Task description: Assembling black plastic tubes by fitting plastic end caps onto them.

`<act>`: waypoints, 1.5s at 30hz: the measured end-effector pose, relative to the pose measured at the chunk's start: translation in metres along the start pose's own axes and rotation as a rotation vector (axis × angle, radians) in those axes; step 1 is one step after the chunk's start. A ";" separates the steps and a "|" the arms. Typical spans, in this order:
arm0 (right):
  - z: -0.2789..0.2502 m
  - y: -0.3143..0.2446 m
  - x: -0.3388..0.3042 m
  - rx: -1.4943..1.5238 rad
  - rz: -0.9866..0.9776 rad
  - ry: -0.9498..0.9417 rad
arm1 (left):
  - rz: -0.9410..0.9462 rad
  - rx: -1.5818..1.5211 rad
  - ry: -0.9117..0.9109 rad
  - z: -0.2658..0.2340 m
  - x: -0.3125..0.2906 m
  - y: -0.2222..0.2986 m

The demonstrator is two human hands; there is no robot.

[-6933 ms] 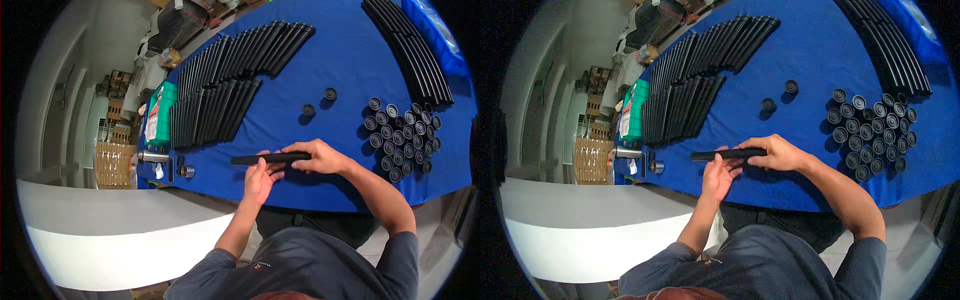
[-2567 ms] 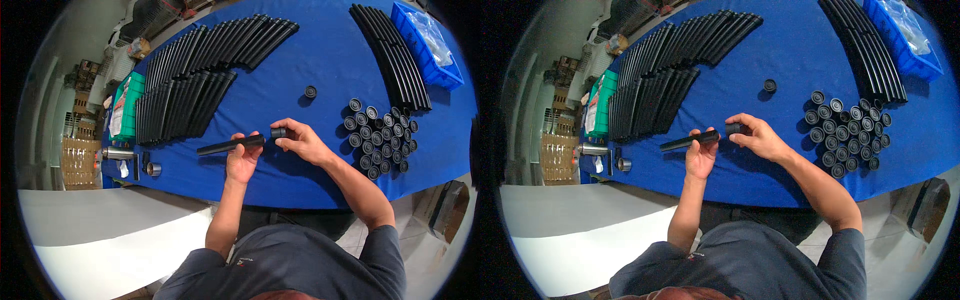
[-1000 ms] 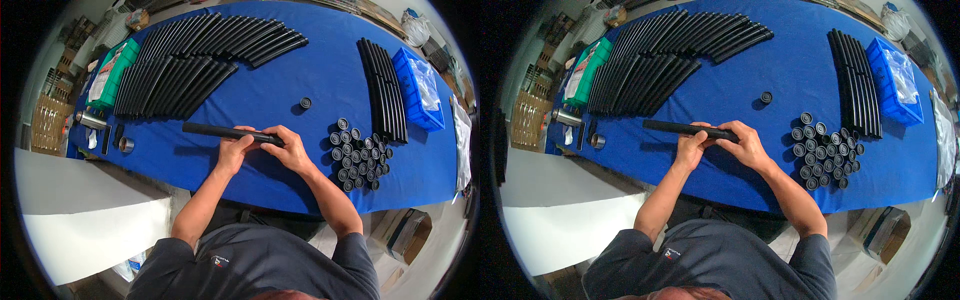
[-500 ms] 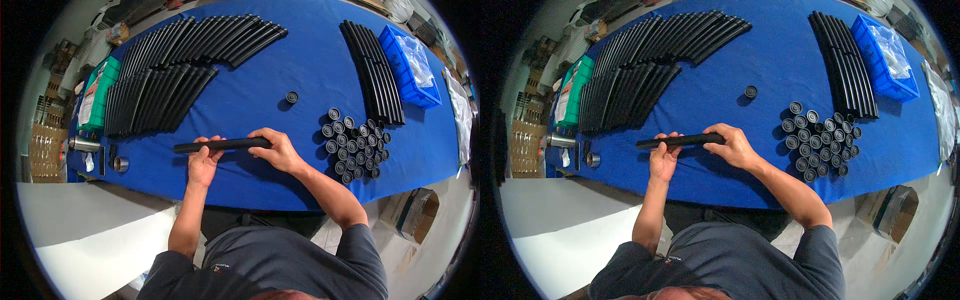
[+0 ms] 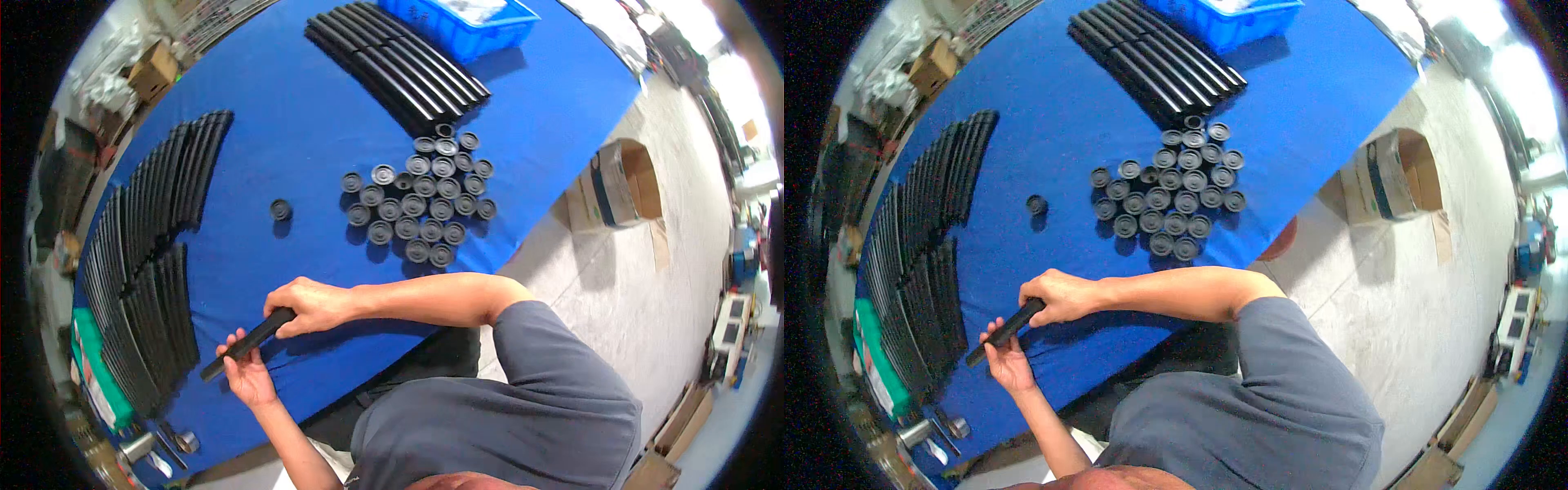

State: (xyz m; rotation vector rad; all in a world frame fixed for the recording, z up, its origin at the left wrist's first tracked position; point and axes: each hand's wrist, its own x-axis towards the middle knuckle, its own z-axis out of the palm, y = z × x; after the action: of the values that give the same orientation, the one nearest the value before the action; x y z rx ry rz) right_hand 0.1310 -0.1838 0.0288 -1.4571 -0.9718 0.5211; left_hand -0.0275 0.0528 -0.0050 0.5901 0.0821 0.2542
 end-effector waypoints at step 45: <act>0.001 -0.014 0.001 0.330 0.275 -0.093 | 0.029 0.044 0.042 0.009 -0.004 -0.003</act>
State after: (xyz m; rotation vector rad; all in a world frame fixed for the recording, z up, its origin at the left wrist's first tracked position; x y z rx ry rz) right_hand 0.1267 -0.1837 0.0424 -1.2803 -0.7184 0.9129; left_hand -0.0292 0.0448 0.0010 0.6298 0.1199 0.2931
